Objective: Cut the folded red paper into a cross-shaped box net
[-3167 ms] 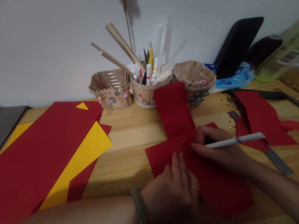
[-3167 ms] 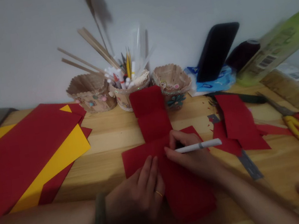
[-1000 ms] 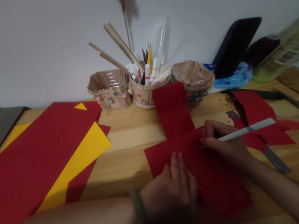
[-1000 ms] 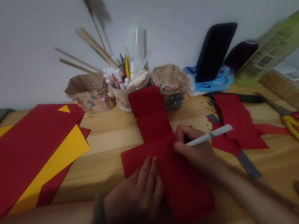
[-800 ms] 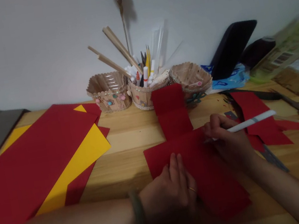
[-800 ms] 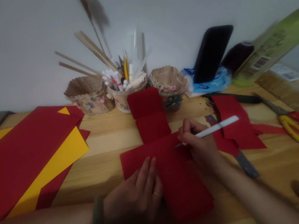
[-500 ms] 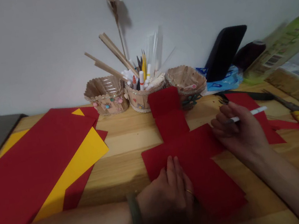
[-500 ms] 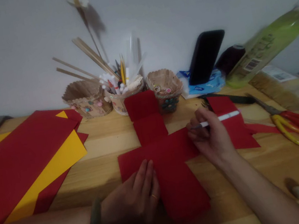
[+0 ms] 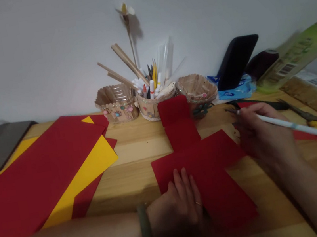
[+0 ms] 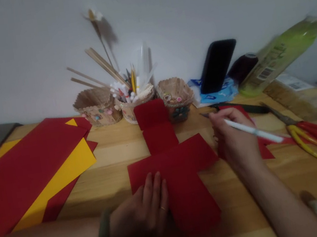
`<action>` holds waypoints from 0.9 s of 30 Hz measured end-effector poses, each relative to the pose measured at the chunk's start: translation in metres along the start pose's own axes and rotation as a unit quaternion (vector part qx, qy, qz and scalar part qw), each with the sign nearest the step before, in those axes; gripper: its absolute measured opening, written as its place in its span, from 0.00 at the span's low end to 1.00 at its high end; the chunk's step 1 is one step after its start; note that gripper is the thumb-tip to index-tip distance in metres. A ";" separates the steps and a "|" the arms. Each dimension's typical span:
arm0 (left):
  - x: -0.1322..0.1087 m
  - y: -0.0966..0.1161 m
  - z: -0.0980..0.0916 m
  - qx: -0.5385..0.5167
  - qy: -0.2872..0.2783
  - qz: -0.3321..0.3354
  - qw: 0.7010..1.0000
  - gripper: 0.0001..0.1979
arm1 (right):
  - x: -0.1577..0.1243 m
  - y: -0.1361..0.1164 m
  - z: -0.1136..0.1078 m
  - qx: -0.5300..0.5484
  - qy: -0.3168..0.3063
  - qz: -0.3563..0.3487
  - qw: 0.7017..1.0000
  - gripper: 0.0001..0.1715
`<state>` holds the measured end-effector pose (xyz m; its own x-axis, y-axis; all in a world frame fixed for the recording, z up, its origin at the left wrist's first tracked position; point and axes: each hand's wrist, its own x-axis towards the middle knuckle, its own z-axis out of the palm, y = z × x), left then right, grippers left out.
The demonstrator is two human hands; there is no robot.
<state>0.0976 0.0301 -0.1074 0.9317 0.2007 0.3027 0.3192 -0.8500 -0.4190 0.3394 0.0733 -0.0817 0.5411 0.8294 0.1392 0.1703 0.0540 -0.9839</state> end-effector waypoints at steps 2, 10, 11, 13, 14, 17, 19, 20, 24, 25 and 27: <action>0.000 0.001 0.002 0.003 0.008 -0.007 1.000 0.17 | -0.001 0.002 -0.001 -0.053 0.010 -0.023 0.998 0.10; 0.000 0.006 0.008 0.021 0.036 -0.016 0.999 0.16 | 0.003 0.010 -0.011 -0.411 -0.193 -0.148 0.879 0.13; 0.000 0.006 0.008 0.019 0.039 -0.018 0.999 0.16 | 0.004 0.011 -0.011 -0.400 -0.203 -0.145 0.882 0.12; -0.001 0.005 0.008 0.019 0.047 -0.022 0.998 0.16 | 0.007 0.012 -0.013 -0.382 -0.223 -0.137 0.886 0.13; -0.001 0.005 0.008 0.020 0.045 -0.017 0.999 0.16 | 0.008 0.012 -0.015 -0.375 -0.230 -0.129 0.889 0.13; -0.001 0.004 0.006 0.026 0.024 -0.002 0.999 0.16 | 0.012 0.014 -0.021 -0.378 -0.220 -0.098 0.894 0.14; -0.001 0.003 0.006 0.026 0.017 0.000 1.000 0.16 | 0.014 0.014 -0.026 -0.376 -0.210 -0.082 0.899 0.15; -0.001 0.003 0.005 0.025 0.016 -0.002 1.000 0.16 | 0.015 0.014 -0.027 -0.366 -0.217 -0.076 0.902 0.16; -0.001 0.003 0.005 0.020 0.023 -0.005 1.000 0.17 | 0.013 0.008 -0.027 -0.295 -0.295 -0.076 0.906 0.15; -0.001 0.004 0.005 0.021 0.025 -0.004 0.999 0.17 | 0.012 0.005 -0.025 -0.279 -0.298 -0.086 0.909 0.14; -0.001 0.004 0.005 0.031 0.019 -0.006 0.999 0.18 | 0.008 0.001 -0.022 -0.247 -0.263 -0.109 0.926 0.10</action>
<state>0.0984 0.0291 -0.1140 0.9212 0.1911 0.3390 0.3413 -0.8153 -0.4677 0.3624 0.0679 -0.0786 -0.0035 0.9920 0.1265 0.6547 0.0979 -0.7495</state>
